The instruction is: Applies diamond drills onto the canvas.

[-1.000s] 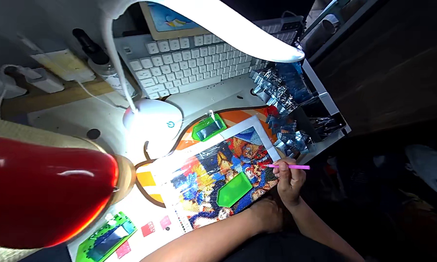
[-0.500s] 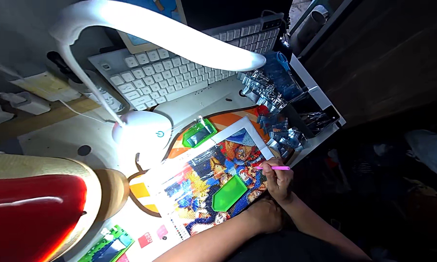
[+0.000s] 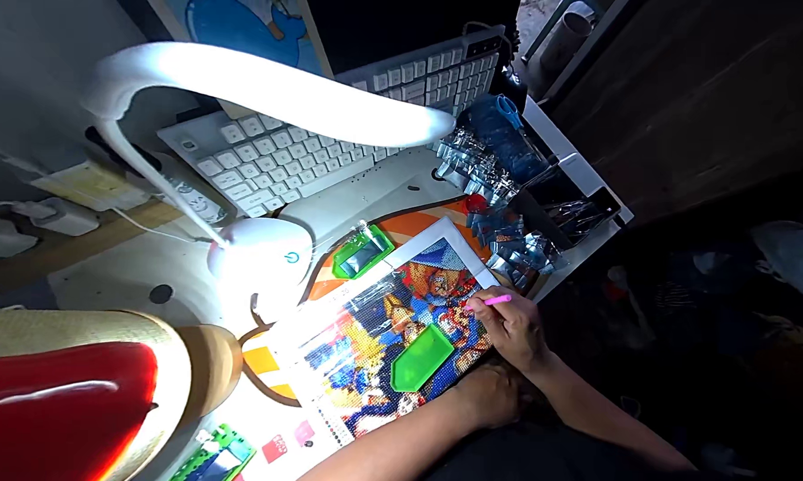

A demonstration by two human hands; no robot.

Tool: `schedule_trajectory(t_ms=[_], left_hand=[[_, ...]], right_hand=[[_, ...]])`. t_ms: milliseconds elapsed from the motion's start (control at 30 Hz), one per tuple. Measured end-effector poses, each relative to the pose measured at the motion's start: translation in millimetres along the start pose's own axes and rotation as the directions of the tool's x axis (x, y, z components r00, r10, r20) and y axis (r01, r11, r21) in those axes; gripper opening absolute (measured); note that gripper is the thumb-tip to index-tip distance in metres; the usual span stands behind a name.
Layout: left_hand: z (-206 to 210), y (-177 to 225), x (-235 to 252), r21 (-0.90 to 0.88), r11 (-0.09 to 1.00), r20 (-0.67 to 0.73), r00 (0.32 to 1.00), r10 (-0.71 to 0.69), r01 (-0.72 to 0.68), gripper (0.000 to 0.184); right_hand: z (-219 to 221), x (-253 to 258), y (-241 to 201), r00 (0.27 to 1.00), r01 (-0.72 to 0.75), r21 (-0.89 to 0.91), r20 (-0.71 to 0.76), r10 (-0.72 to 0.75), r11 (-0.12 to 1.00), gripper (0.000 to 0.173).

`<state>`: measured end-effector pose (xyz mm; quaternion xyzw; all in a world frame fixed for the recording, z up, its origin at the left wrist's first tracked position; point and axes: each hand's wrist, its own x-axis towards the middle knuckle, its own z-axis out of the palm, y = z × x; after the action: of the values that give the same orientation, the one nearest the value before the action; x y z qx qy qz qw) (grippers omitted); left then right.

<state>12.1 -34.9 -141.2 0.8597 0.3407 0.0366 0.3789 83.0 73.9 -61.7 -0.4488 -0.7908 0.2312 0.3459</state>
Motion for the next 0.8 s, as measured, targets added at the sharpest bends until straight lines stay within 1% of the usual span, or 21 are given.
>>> schedule_trajectory(t_ms=[67, 100, 167, 267, 333, 400, 467, 567, 600, 667, 733, 800], left_hand=[[0, -3, 0, -0.025, 1.000, 0.023, 1.000, -0.013, 0.014, 0.059], [0, -4, 2, -0.037, 0.999, 0.031, 0.999, -0.026, 0.027, 0.058], [-3, -5, 1, -0.048, 0.997, 0.047, 0.998, -0.049, 0.052, 0.059], [-9, -4, 0, -0.048, 0.997, 0.064, 0.996, -0.061, 0.064, 0.060], [-7, -6, 0, -0.038, 0.998, 0.056, 0.997, -0.054, 0.057, 0.059], [-6, -7, 0, -0.029, 0.998, 0.057, 0.997, -0.048, 0.049, 0.059], [-5, -7, 0, -0.025, 0.999, 0.058, 0.997, -0.042, 0.043, 0.059], [-1, -8, 1, -0.033, 0.998, 0.057, 0.997, -0.047, 0.049, 0.060], [-1, -8, 1, -0.039, 0.998, 0.049, 0.998, -0.049, 0.051, 0.060], [-6, -6, -4, -0.032, 0.999, 0.015, 0.999, -0.030, 0.030, 0.057], [-10, -5, -10, -0.012, 1.000, -0.047, 0.999, 0.020, -0.020, 0.050], [-10, -5, -13, 0.029, 0.997, -0.087, 0.994, 0.067, -0.065, 0.047]], right_hand=[[-15, 5, 2, 0.997, -0.022, 0.181, -0.067, 0.035, 0.983, 0.027], [-26, 6, 2, 0.992, -0.022, 0.234, -0.113, 0.049, 0.972, 0.027], [-49, 8, 1, 0.975, 0.003, 0.279, -0.216, 0.060, 0.960, 0.025], [-86, 5, 3, 0.956, 0.036, 0.264, -0.290, 0.044, 0.964, 0.027], [-103, -4, 10, 0.952, -0.003, 0.223, -0.297, 0.070, 0.975, 0.031], [-109, -14, 13, 0.952, -0.054, 0.178, -0.289, 0.105, 0.983, 0.032], [-106, -23, 6, 0.959, -0.107, 0.150, -0.246, 0.142, 0.983, 0.034], [-79, -31, -7, 0.977, -0.097, 0.206, -0.168, 0.133, 0.974, 0.035], [-67, -31, -12, 0.988, -0.073, 0.236, -0.118, 0.104, 0.969, 0.036], [-41, -26, -20, 0.999, 0.020, 0.310, -0.044, -0.006, 0.950, 0.037], [-24, -19, -26, 0.991, 0.070, 0.316, 0.084, -0.101, 0.946, 0.039], [-16, -18, -27, 0.953, 0.064, 0.231, 0.273, -0.128, 0.971, 0.034]])
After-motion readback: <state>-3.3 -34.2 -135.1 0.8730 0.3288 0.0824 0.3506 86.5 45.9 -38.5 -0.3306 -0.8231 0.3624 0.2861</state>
